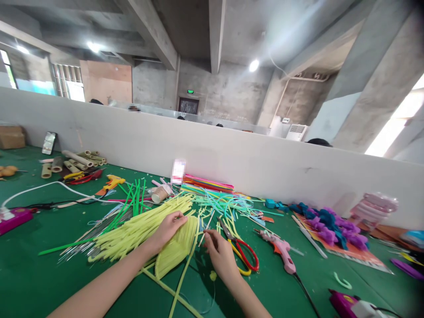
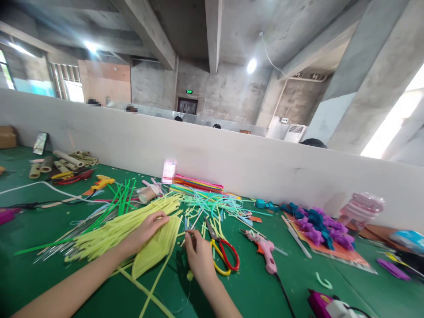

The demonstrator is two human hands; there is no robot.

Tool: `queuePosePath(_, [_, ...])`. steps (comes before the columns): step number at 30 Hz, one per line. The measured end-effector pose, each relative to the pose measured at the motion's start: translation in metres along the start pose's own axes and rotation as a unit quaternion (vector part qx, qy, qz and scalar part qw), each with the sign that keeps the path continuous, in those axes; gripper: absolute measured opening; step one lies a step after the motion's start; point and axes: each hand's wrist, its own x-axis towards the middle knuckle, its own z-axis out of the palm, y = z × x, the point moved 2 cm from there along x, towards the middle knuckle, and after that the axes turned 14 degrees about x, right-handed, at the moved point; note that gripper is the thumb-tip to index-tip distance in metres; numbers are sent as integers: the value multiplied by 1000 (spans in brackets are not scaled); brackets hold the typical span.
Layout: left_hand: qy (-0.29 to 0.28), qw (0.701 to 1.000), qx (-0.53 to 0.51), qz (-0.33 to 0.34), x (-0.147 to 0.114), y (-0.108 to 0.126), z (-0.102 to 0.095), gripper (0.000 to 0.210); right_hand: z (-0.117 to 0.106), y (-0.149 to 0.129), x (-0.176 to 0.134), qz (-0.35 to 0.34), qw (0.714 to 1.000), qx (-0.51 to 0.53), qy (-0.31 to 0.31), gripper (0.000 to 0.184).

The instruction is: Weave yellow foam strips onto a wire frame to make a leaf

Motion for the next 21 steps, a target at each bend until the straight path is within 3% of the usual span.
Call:
queuePosePath(4, [49, 998, -50, -10, 6, -16, 0, 29, -6, -16, -6, -130, 989, -63, 32, 38])
queuePosePath(7, [110, 987, -105, -48, 14, -32, -4, 32, -3, -30, -13, -195, 969, -146, -41, 41])
queuePosePath(13, [117, 981, -138, -70, 26, -43, -12, 36, 10, -36, -24, -226, 931, -220, -184, 38])
queuePosePath(18, [123, 979, -148, -67, 28, -44, -15, 34, 12, -38, -26, -237, 929, -229, -171, 35])
queuePosePath(21, [129, 978, -153, -64, 28, -45, -16, 35, 12, -41, -28, -244, 933, -231, -131, 36])
